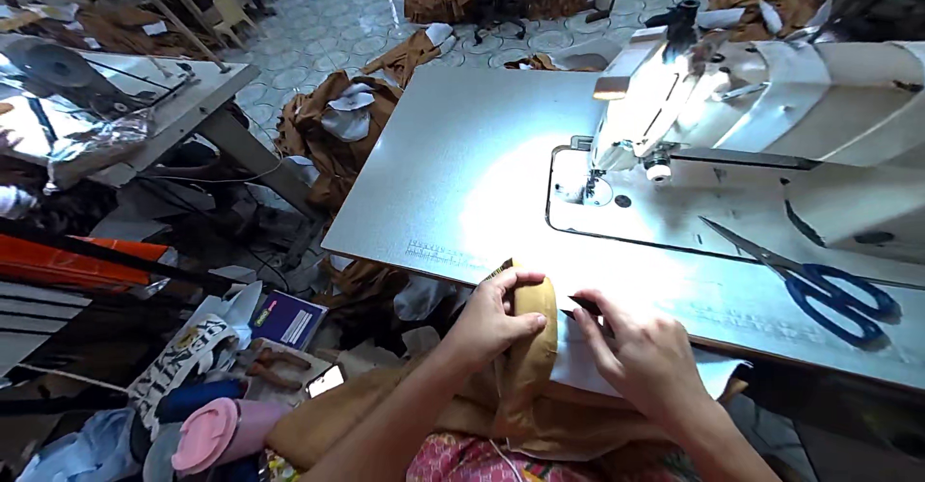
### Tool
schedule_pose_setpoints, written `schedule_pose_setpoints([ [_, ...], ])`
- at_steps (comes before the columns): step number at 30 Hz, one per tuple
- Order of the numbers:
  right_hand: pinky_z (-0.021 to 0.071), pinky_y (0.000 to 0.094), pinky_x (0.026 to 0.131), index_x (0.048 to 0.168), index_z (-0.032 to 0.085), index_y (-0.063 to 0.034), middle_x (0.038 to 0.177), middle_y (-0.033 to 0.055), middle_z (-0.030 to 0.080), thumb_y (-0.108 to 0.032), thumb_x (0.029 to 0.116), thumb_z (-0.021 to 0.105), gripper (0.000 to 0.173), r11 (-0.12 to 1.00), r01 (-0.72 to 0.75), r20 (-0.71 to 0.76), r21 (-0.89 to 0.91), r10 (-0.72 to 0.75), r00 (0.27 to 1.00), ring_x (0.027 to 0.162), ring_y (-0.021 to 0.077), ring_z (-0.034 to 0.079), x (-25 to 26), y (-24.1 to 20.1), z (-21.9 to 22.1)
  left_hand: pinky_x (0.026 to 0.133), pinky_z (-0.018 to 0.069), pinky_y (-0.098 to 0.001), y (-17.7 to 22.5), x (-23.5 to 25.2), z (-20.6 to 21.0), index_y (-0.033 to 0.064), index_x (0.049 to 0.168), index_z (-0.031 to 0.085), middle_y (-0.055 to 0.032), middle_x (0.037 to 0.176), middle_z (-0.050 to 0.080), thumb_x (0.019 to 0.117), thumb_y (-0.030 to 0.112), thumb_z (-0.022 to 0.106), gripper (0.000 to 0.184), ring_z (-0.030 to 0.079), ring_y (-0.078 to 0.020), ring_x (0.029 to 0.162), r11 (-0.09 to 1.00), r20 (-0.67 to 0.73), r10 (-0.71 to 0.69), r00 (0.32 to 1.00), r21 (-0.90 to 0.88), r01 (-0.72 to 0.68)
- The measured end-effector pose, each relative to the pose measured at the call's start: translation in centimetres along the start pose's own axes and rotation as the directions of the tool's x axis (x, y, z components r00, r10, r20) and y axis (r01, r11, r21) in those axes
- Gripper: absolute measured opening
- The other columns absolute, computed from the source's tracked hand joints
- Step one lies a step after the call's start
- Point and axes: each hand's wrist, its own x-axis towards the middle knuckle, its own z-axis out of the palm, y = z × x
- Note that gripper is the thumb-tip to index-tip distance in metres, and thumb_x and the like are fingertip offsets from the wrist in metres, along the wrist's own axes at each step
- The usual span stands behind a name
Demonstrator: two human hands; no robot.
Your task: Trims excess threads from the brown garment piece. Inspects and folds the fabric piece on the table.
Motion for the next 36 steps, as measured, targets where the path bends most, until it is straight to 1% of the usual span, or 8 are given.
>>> schedule_pose_setpoints([
  [3, 0.0406, 0.0389, 0.041, 0.091, 0.074, -0.0069, 0.071, 0.0094, 0.065, -0.025, 0.0941, 0.053, 0.028, 0.997, 0.031, -0.010, -0.065, -0.032, 0.999, 0.053, 0.0264, 0.062, 0.5, -0.3, 0.5, 0.086, 0.0597, -0.0255, 0.1, -0.2, 0.2, -0.0048, 0.133, 0.056, -0.0143, 0.128, 0.062, 0.0858, -0.007, 0.067, 0.049, 0.069, -0.0109, 0.101, 1.000, 0.008, 0.005, 1.000, 0.007, -0.005],
  [9, 0.0386, 0.0383, 0.040, 0.088, 0.074, -0.0071, 0.070, 0.0099, 0.065, -0.026, 0.0961, 0.052, 0.031, 0.989, 0.013, -0.063, -0.145, -0.022, 0.998, 0.052, 0.0270, 0.062, 1.0, -0.9, 0.7, 0.088, 0.0590, -0.0255, 0.3, -0.6, 0.2, -0.0038, 0.136, 0.055, -0.0146, 0.132, 0.061, 0.0859, -0.004, 0.068, 0.052, 0.068, -0.0109, 0.105, 0.997, 0.034, 0.034, 0.999, 0.071, -0.036],
  [11, 0.0382, 0.0384, 0.041, 0.087, 0.075, -0.0068, 0.069, 0.0101, 0.064, -0.026, 0.0963, 0.051, 0.032, 0.986, 0.000, -0.066, -0.165, -0.011, 0.998, 0.052, 0.0271, 0.061, 1.0, -1.0, 0.7, 0.088, 0.0595, -0.0260, 0.4, -0.7, 0.3, -0.0036, 0.140, 0.053, -0.0154, 0.135, 0.059, 0.0858, -0.005, 0.068, 0.056, 0.069, -0.0117, 0.106, 0.997, 0.038, 0.031, 0.999, 0.067, -0.034],
  [14, 0.0389, 0.0390, 0.041, 0.086, 0.075, -0.0068, 0.069, 0.0105, 0.064, -0.026, 0.0957, 0.052, 0.031, 0.984, -0.008, -0.063, -0.179, -0.003, 0.998, 0.053, 0.0276, 0.062, 1.1, -1.0, 0.5, 0.091, 0.0594, -0.0281, 0.3, -0.9, 0.4, 0.0000, 0.147, 0.044, -0.0177, 0.141, 0.055, 0.0849, -0.005, 0.069, 0.067, 0.068, -0.0144, 0.112, 0.999, 0.037, 0.010, 0.999, 0.046, -0.012],
  [19, 0.0371, 0.0377, 0.041, 0.085, 0.074, -0.0070, 0.068, 0.0102, 0.063, -0.026, 0.0966, 0.052, 0.032, 0.983, 0.014, -0.059, -0.182, -0.025, 0.998, 0.052, 0.0270, 0.060, 1.1, -1.1, 0.5, 0.091, 0.0593, -0.0282, 0.2, -1.0, 0.4, 0.0029, 0.152, 0.037, -0.0187, 0.142, 0.054, 0.0841, -0.005, 0.070, 0.076, 0.068, -0.0150, 0.113, 0.999, 0.031, -0.011, 0.999, 0.033, 0.010],
  [23, 0.0367, 0.0372, 0.043, 0.084, 0.074, -0.0078, 0.068, 0.0096, 0.063, -0.026, 0.0985, 0.051, 0.033, 0.984, 0.038, -0.072, -0.173, -0.051, 0.996, 0.053, 0.0263, 0.059, 0.9, -1.2, 0.3, 0.092, 0.0589, -0.0280, 0.0, -1.0, 0.3, 0.0047, 0.153, 0.038, -0.0182, 0.143, 0.054, 0.0849, -0.003, 0.071, 0.076, 0.067, -0.0144, 0.114, 0.999, 0.037, 0.004, 0.999, 0.047, -0.006],
  [27, 0.0363, 0.0372, 0.043, 0.085, 0.075, -0.0082, 0.068, 0.0098, 0.063, -0.027, 0.0990, 0.050, 0.034, 0.984, 0.032, -0.066, -0.178, -0.044, 0.997, 0.053, 0.0260, 0.059, 0.8, -1.2, 0.3, 0.090, 0.0591, -0.0271, 0.0, -1.1, 0.3, 0.0053, 0.153, 0.038, -0.0177, 0.142, 0.055, 0.0850, -0.002, 0.070, 0.075, 0.068, -0.0132, 0.111, 0.998, 0.046, -0.003, 0.999, 0.058, 0.000],
  [36, 0.0340, 0.0371, 0.042, 0.084, 0.074, -0.0082, 0.066, 0.0094, 0.061, -0.026, 0.0988, 0.049, 0.034, 0.982, 0.029, -0.059, -0.186, -0.041, 0.997, 0.051, 0.0259, 0.057, 0.9, -1.2, 0.1, 0.093, 0.0580, -0.0281, 0.0, -1.3, 0.3, 0.0047, 0.153, 0.039, -0.0178, 0.144, 0.053, 0.0851, -0.003, 0.070, 0.075, 0.067, -0.0136, 0.115, 0.998, 0.043, 0.007, 0.999, 0.064, -0.010],
])
